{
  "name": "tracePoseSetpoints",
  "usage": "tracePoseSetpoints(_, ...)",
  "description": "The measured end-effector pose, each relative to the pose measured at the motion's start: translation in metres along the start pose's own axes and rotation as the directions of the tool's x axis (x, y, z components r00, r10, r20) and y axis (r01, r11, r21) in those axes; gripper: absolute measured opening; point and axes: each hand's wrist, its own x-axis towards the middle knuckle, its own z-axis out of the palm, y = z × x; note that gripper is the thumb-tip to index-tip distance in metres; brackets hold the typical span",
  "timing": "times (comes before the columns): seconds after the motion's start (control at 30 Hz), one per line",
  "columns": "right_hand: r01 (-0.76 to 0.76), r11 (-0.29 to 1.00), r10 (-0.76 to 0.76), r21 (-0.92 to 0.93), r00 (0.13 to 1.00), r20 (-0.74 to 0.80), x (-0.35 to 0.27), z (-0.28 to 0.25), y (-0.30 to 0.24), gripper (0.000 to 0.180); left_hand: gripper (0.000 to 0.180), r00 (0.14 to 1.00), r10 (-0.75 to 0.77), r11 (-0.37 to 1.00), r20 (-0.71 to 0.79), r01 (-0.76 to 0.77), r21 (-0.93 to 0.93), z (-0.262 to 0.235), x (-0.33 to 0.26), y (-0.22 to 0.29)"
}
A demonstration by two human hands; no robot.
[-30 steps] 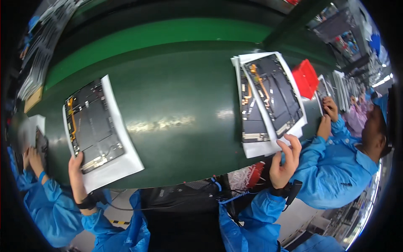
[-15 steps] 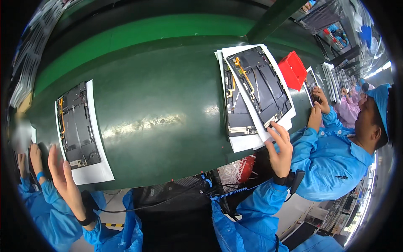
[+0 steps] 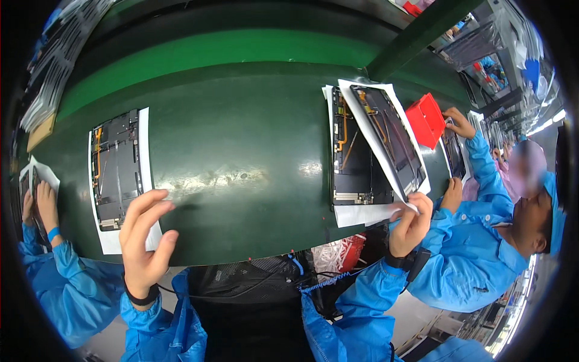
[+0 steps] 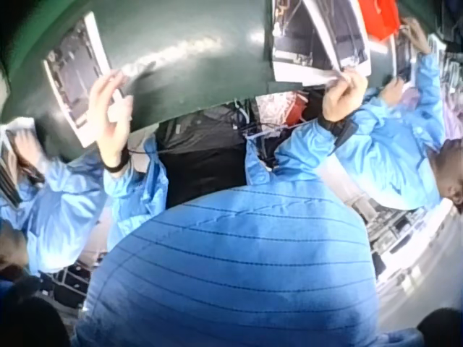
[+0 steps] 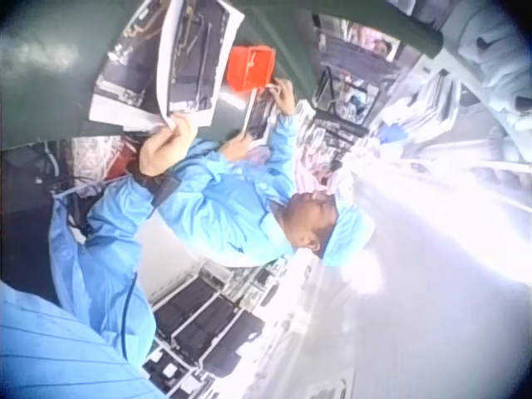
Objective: Manually assemble and connect internal components of a tablet device on a factory production line.
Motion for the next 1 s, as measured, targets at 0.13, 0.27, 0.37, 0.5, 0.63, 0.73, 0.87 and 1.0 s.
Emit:
tracePoseSetpoints(0.13,0.292,0.952,-0.296,-0.093,0.954,-0.043,-0.002,0.005,-0.024,0.009,0.038,0.974,0.074,0.986,0.216,-0.038,-0.165,0.019,0.018,0.024)
tracePoseSetpoints(0.27,0.425,0.897,-0.421,-0.119,0.905,0.059,-0.032,0.025,-0.083,0.018,0.05,0.833,-0.006,0.475,0.553,0.489,-0.732,0.078,-0.007,0.037)
tracePoseSetpoints(0.37,0.409,0.9,-0.437,0.152,0.83,0.346,-0.065,0.037,-0.114,0.038,0.063,0.738,-0.037,0.115,0.673,0.672,-0.731,0.104,-0.015,0.05)
tracePoseSetpoints(0.5,0.363,0.893,-0.431,0.266,0.521,0.737,-0.073,0.059,-0.154,0.04,0.062,0.835,-0.317,0.293,0.449,0.537,-0.791,0.102,-0.005,0.039)
tracePoseSetpoints(0.63,0.18,0.846,-0.511,0.502,0.545,0.665,-0.047,0.06,-0.138,0.035,0.07,0.821,-0.184,0.483,0.54,0.554,-0.678,0.081,-0.037,0.01)
tracePoseSetpoints(0.73,0.276,0.935,-0.352,0.221,0.679,0.644,-0.029,0.081,-0.138,0.03,0.074,0.74,-0.131,0.441,0.66,0.639,-0.63,0.075,-0.064,0.009)
tracePoseSetpoints(0.87,0.275,0.961,-0.206,0.008,0.7,0.684,-0.028,0.133,-0.129,0.029,0.064,0.709,-0.213,0.612,0.672,0.633,-0.474,0.061,-0.064,0.013)
tracePoseSetpoints(1.0,0.319,0.948,-0.221,-0.021,0.701,0.678,-0.035,0.147,-0.122,0.025,0.046,0.74,-0.471,0.685,0.479,0.65,-0.329,0.035,-0.058,0.018)
